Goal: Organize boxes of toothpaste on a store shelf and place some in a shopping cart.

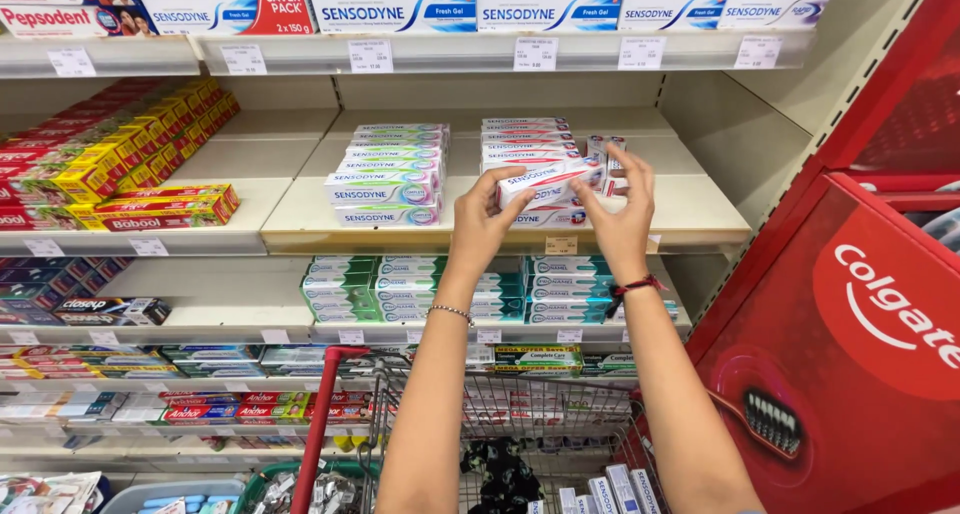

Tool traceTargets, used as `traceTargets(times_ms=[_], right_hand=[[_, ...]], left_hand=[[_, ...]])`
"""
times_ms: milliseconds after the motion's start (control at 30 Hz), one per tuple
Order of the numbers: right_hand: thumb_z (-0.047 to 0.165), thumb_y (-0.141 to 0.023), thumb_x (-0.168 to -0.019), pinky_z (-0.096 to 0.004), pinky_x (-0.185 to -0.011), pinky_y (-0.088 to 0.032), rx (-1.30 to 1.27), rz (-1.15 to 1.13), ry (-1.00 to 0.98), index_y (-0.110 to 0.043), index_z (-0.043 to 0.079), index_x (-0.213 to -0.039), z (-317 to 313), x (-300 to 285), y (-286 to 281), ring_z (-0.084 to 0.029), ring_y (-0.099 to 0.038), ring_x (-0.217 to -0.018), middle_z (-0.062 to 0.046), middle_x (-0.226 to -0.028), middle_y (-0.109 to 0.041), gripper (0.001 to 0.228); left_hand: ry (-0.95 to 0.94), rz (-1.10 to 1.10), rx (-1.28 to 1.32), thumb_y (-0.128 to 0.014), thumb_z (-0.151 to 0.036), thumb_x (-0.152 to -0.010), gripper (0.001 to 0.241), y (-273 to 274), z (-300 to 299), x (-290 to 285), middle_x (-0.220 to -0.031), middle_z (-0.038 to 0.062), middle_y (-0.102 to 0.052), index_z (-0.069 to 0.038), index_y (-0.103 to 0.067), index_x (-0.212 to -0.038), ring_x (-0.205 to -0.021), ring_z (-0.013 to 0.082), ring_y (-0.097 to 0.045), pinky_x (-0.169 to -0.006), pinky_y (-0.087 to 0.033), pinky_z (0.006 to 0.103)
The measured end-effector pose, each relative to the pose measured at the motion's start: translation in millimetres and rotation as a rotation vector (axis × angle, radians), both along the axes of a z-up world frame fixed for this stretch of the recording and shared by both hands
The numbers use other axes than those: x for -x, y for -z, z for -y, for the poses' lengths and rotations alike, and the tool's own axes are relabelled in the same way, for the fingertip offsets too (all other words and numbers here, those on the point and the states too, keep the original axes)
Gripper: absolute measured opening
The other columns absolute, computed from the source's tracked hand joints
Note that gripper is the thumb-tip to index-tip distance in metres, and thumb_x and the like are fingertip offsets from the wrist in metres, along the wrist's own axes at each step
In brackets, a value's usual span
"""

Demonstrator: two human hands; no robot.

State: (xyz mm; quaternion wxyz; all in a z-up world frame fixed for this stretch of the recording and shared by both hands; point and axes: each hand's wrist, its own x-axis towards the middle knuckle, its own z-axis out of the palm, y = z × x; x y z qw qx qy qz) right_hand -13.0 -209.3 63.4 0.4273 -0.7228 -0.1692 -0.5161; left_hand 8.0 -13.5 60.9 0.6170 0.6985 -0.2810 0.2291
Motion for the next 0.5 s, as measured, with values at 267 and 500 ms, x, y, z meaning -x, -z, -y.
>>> traceTargets(times_ms=[267, 500], right_hand=[[0.016, -0.080, -0.092, -0.027, -0.087, -0.058, -0.228, -0.191, -0.339, -0.063, -0.004, -0.133, 22.2, -40.6, 23.9, -0.013, -0.068, -0.103, -0.010, -0.116, -0.070, 0.048], [0.016, -0.082, -0.089, -0.027, -0.081, -0.060, -0.233, -0.293, -0.252, -0.068, -0.003, -0.130, 11.6, -37.4, 26.5, -0.014, -0.072, -0.097, -0.011, -0.114, -0.073, 0.047]], left_hand=[[0.050, 0.069, 0.137, -0.078, -0.020, -0.095, 0.044, 5.2, -3.6, -25.2, -0.118, 0.011, -0.078, -0.006, -0.058, -0.132, -0.097, 0.0119, -0.072, -0.080, -0.055, 0.0249], [-0.278, 0.048, 0.145, -0.086, -0.023, -0.081, 0.045, 10.9, -6.6, -30.2, -0.122, 0.012, -0.071, -0.011, -0.072, -0.123, -0.093, 0.0161, -0.071, -0.079, -0.064, 0.0300]])
